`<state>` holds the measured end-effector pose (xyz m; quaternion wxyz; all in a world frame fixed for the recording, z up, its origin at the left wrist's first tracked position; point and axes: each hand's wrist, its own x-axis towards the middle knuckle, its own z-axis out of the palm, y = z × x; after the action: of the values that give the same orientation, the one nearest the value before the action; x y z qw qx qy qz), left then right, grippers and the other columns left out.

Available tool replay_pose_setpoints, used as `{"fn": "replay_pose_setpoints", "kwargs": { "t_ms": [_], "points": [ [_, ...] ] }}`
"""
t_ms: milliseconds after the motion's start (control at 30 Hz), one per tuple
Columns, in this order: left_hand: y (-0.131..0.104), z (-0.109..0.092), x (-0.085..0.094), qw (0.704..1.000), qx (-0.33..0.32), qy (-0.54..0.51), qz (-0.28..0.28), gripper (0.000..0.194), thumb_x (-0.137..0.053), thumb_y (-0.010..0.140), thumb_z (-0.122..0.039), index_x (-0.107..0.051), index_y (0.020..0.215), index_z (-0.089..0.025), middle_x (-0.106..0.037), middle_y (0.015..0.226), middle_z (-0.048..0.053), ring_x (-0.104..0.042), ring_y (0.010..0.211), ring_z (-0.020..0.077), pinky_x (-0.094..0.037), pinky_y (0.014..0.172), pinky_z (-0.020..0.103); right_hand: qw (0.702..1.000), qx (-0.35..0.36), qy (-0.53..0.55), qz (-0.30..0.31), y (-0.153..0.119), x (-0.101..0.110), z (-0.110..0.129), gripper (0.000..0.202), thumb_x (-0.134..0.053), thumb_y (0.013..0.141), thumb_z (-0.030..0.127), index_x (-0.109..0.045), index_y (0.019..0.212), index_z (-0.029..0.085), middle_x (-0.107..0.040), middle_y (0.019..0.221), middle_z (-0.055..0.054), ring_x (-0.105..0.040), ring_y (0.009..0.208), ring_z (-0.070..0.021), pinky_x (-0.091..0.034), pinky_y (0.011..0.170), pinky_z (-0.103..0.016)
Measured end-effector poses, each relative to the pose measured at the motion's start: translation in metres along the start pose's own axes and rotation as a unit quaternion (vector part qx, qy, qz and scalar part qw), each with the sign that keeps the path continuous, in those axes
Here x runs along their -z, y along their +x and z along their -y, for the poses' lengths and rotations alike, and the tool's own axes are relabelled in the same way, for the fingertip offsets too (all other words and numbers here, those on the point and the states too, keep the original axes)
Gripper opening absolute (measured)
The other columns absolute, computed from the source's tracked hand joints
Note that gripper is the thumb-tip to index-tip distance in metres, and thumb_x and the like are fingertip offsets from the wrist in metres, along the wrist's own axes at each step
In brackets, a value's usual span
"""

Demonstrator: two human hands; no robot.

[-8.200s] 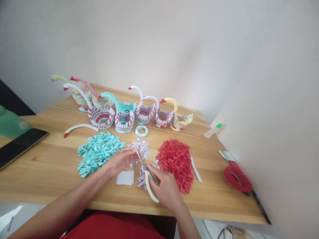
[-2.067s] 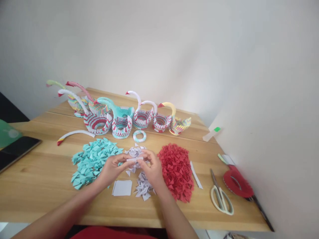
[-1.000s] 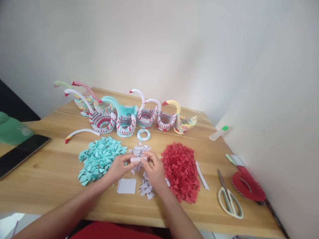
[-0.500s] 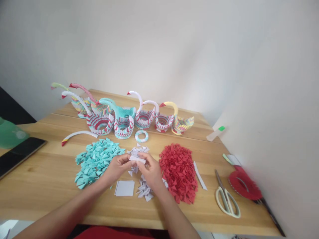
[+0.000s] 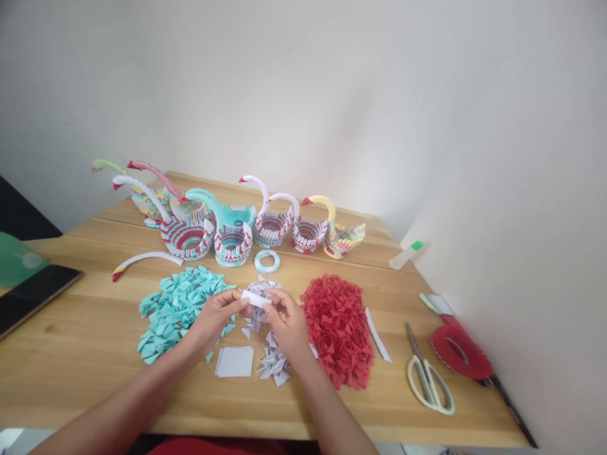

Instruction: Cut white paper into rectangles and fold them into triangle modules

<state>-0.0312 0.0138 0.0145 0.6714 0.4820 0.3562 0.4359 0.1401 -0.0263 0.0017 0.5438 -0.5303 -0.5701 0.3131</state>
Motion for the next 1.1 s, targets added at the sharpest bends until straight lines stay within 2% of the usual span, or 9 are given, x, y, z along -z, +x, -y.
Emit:
{"fn": "replay_pose_setpoints", "kwargs": {
  "t_ms": [200,300,400,733,900,1100],
  "points": [
    [0.003,0.003,0.003,0.999,0.001,-0.046,-0.003,0.027,-0.070,0.077,-0.037,-0.062,0.067,-0.014,-0.062,0.064,0.000,-0.051,0.062,0.0120,-0.040,0.066,0.024,0.999,0.025,-0.027,0.011,-0.002,0.001,-0.005,0.028,-0.059,0.086,0.024,-0.061,0.113,0.022,-0.058,0.079,0.000,-0.057,0.070,-0.0145,-0.049,0.067,-0.026],
    [0.003,0.002,0.003,0.996,0.006,-0.088,-0.013,0.028,-0.071,0.076,-0.038,-0.061,0.067,-0.014,-0.061,0.063,0.000,-0.051,0.060,0.0117,-0.040,0.064,0.024,0.996,0.057,-0.068,0.031,-0.004,-0.001,-0.001,0.028,-0.059,0.085,0.021,-0.061,0.112,0.023,-0.060,0.079,0.000,-0.058,0.071,-0.0146,-0.049,0.069,-0.026],
    [0.003,0.001,0.003,0.993,0.020,-0.120,0.005,0.029,-0.072,0.076,-0.040,-0.062,0.070,-0.013,-0.061,0.065,0.001,-0.053,0.059,0.0117,-0.041,0.063,0.025,0.990,0.089,-0.105,0.042,-0.004,-0.002,0.004,0.029,-0.058,0.084,0.018,-0.061,0.113,0.023,-0.062,0.080,0.000,-0.059,0.071,-0.0150,-0.049,0.071,-0.027],
    [0.001,0.002,0.002,0.989,0.056,-0.117,0.074,0.037,-0.069,0.078,-0.046,-0.058,0.067,-0.013,-0.062,0.063,0.002,-0.053,0.057,0.0111,-0.042,0.061,0.024,0.983,0.130,-0.127,0.031,-0.005,0.001,0.007,0.031,-0.059,0.084,0.015,-0.061,0.113,0.024,-0.064,0.080,0.000,-0.060,0.069,-0.0148,-0.050,0.069,-0.027],
    [0.001,0.003,0.005,0.996,0.032,-0.047,0.066,0.034,-0.068,0.080,-0.043,-0.062,0.068,-0.012,-0.062,0.065,0.002,-0.053,0.059,0.0107,-0.041,0.062,0.023,0.981,0.141,-0.128,0.023,-0.004,0.002,0.009,0.031,-0.059,0.083,0.014,-0.060,0.113,0.024,-0.064,0.079,0.001,-0.060,0.069,-0.0145,-0.050,0.070,-0.026],
    [0.002,0.007,0.006,0.991,0.040,-0.080,0.100,0.030,-0.063,0.084,-0.041,-0.060,0.070,-0.014,-0.061,0.067,0.002,-0.053,0.058,0.0111,-0.043,0.061,0.024,0.986,0.126,-0.107,0.037,-0.005,0.002,0.007,0.033,-0.059,0.083,0.015,-0.058,0.115,0.025,-0.064,0.079,0.001,-0.059,0.069,-0.0144,-0.049,0.070,-0.027]
  ]
}}
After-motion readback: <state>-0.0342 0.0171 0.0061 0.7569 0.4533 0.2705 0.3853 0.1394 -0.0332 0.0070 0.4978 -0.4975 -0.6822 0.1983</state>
